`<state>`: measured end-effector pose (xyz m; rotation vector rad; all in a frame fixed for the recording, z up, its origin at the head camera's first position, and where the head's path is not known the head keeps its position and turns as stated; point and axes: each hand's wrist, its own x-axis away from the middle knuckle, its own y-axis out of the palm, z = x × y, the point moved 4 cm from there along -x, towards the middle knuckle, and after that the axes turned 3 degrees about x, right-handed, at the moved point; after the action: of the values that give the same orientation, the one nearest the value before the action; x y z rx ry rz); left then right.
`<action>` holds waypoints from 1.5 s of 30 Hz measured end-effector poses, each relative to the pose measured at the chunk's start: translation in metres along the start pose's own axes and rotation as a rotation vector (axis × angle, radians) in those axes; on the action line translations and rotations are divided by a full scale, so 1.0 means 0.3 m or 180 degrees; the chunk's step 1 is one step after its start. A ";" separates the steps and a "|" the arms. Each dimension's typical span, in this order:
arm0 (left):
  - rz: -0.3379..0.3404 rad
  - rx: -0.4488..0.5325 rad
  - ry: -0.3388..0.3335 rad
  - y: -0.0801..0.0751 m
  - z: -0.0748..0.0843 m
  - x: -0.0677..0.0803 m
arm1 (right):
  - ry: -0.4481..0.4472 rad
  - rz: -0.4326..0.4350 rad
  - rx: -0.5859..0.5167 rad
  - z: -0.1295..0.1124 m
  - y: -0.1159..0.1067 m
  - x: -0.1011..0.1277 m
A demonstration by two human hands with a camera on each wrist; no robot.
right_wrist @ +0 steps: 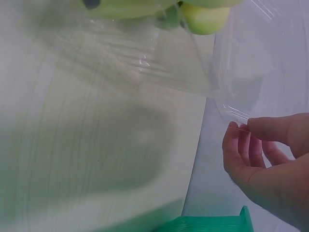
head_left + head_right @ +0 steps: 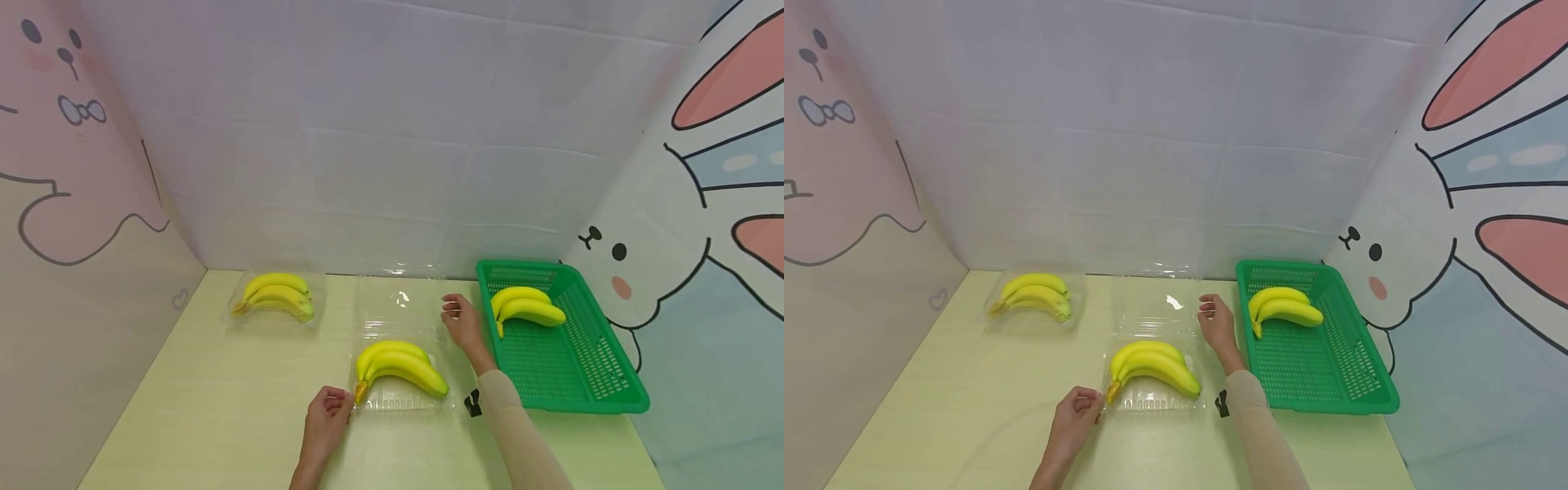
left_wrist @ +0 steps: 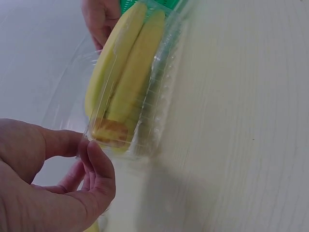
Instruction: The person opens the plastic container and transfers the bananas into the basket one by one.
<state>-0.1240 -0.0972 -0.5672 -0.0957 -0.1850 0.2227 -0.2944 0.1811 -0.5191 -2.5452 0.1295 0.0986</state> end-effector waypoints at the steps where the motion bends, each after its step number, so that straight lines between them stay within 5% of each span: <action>1: 0.0002 -0.0006 0.0008 0.000 0.001 0.000 | 0.0005 -0.0009 -0.0007 0.003 0.001 0.000; 23: 0.0058 0.0015 0.0038 0.003 0.012 0.004 | 0.0194 -0.0287 0.0185 0.035 0.023 -0.006; 45: 0.0132 -0.0068 -0.0025 0.005 -0.002 0.007 | -0.0035 -0.0379 0.0567 0.028 0.032 0.015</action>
<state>-0.1221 -0.0954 -0.5675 -0.1200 -0.1934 0.2626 -0.2915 0.1777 -0.5317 -2.3681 -0.0171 0.0520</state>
